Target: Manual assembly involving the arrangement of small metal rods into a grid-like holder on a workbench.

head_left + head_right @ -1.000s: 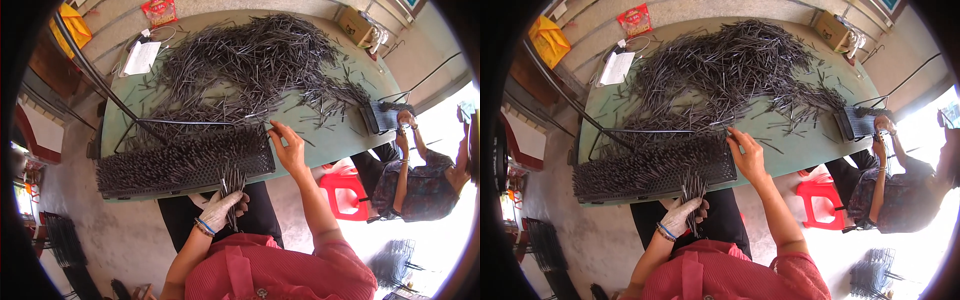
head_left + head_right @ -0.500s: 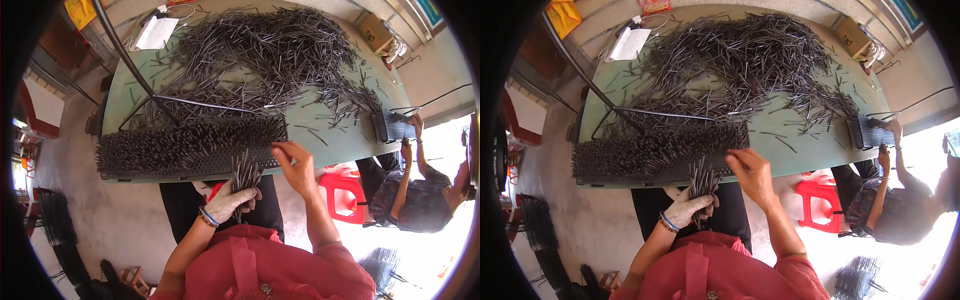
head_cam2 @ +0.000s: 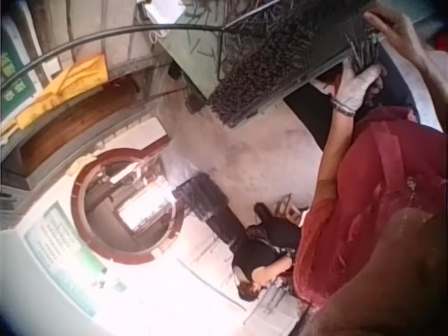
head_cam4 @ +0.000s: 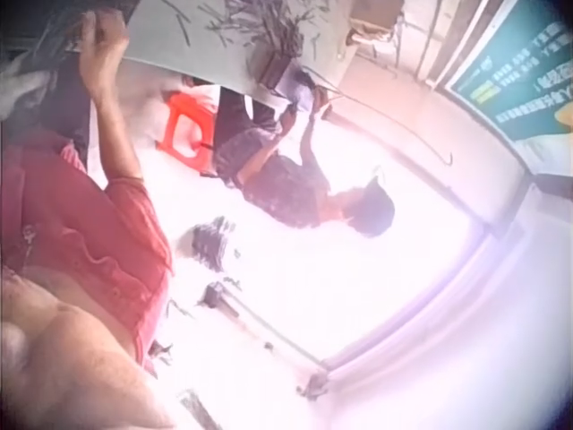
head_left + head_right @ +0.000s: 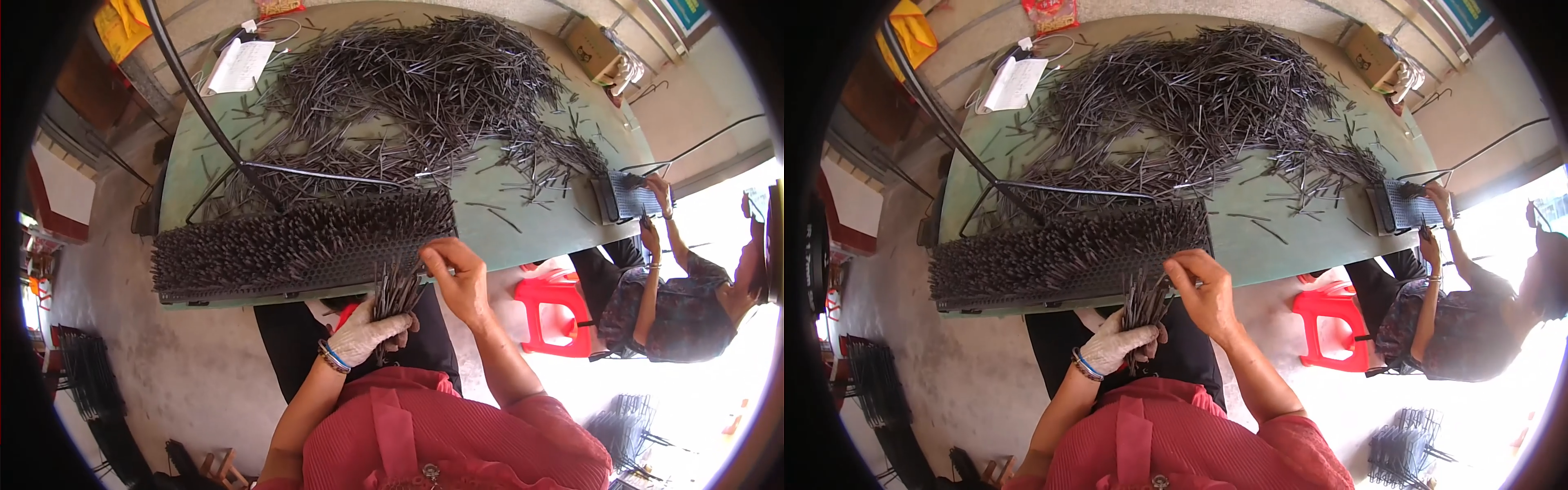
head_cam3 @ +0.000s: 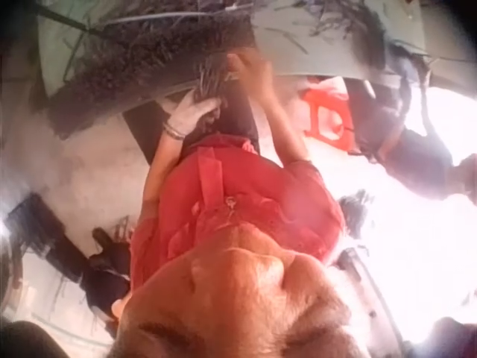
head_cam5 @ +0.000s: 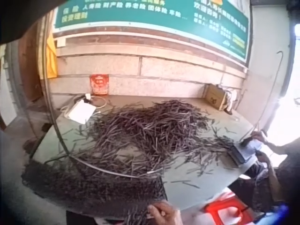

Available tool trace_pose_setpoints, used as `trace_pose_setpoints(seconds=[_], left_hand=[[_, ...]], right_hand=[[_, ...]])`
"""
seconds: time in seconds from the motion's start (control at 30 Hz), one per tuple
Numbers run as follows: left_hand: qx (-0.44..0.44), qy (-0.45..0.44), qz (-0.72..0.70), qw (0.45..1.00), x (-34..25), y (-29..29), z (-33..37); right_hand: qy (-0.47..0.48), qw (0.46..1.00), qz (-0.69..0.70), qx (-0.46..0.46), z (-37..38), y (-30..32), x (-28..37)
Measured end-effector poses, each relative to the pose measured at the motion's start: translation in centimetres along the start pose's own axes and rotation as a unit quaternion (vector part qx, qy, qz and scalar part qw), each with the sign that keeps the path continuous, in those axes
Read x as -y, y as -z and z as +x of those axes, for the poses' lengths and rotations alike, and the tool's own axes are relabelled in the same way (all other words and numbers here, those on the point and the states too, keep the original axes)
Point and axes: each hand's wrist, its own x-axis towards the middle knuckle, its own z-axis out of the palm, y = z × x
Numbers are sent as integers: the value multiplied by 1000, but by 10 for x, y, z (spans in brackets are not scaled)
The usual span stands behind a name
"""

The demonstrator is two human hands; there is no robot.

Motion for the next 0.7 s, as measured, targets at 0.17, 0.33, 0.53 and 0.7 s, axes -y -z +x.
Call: trace_pose_setpoints(seconds=[0.17, 0.33, 0.53, 0.7], left_hand=[[-12, 14, -22, 1000, 6, 3, 5], [-57, 32, -29, 997, 7, -1, 12], [-96, 32, -21, 995, 7, -1, 14], [-91, 30, -11, 995, 7, 0, 12]], right_hand=[[-5, 984, 91, -153, 17, 32, 14], [66, 974, -54, -210, 49, 56, -11], [56, 977, -109, -172, 51, 49, -40], [69, 974, -114, -183, 46, 41, -47]])
